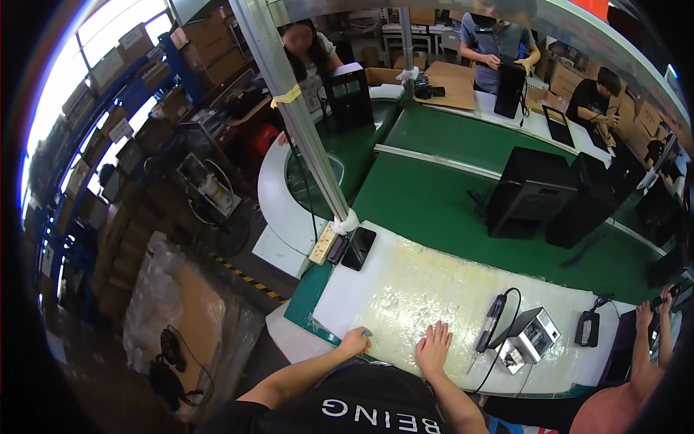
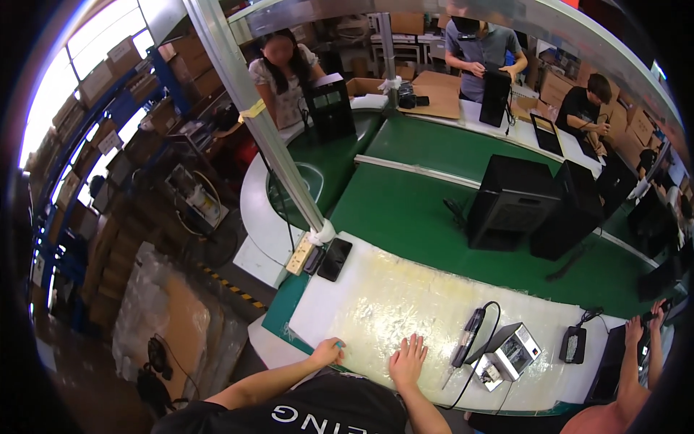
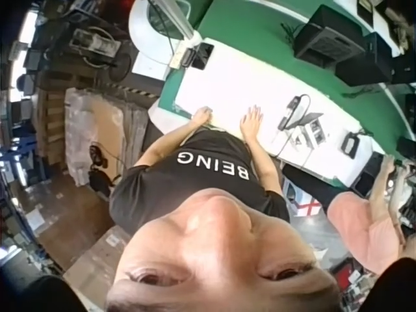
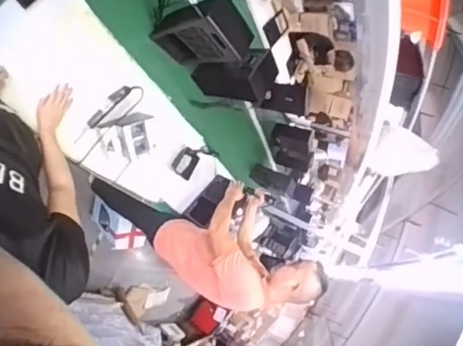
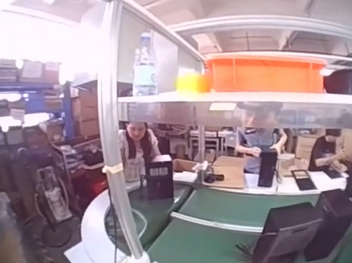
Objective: Assembling the top housing of an appliance using an electric screwdriver on a factory assembly line.
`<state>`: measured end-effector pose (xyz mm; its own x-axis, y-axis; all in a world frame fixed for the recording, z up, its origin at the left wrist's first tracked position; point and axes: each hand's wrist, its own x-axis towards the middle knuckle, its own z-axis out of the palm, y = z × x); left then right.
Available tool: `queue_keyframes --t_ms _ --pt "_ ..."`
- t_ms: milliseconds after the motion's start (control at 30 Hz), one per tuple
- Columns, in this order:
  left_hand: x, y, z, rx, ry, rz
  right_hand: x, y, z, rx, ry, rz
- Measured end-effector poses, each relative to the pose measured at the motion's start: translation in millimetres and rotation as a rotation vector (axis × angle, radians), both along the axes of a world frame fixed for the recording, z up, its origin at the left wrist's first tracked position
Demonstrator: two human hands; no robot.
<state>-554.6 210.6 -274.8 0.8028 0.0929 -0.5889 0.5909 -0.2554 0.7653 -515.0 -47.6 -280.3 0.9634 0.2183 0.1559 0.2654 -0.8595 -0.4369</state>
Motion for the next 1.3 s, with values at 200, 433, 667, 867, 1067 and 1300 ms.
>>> queue_keyframes --t_ms 200,433,667,867,1067,1300 --pt "36.6 -32.2 50.2 0.573 -0.431 -0.178 29.3 30.8 67.1 0.615 0.457 -0.02" --pt "67.0 -56.4 117.8 0.852 -0.628 -0.278 23.6 62.6 141.0 0.597 0.082 0.139" --pt "63.2 -61.3 123.7 0.951 -0.691 -0.397 20.9 60.6 143.4 0.446 0.018 0.155" --pt "62.3 -66.3 118.1 0.996 -0.727 -0.461 20.8 57.8 143.2 0.344 0.06 0.096" --pt "54.4 -66.2 113.3 1.015 -0.686 -0.603 18.6 55.4 126.8 0.178 0.112 0.17" --pt "49.6 -64.8 108.5 1.03 -0.622 -0.601 25.6 52.7 119.3 0.24 0.186 0.168"
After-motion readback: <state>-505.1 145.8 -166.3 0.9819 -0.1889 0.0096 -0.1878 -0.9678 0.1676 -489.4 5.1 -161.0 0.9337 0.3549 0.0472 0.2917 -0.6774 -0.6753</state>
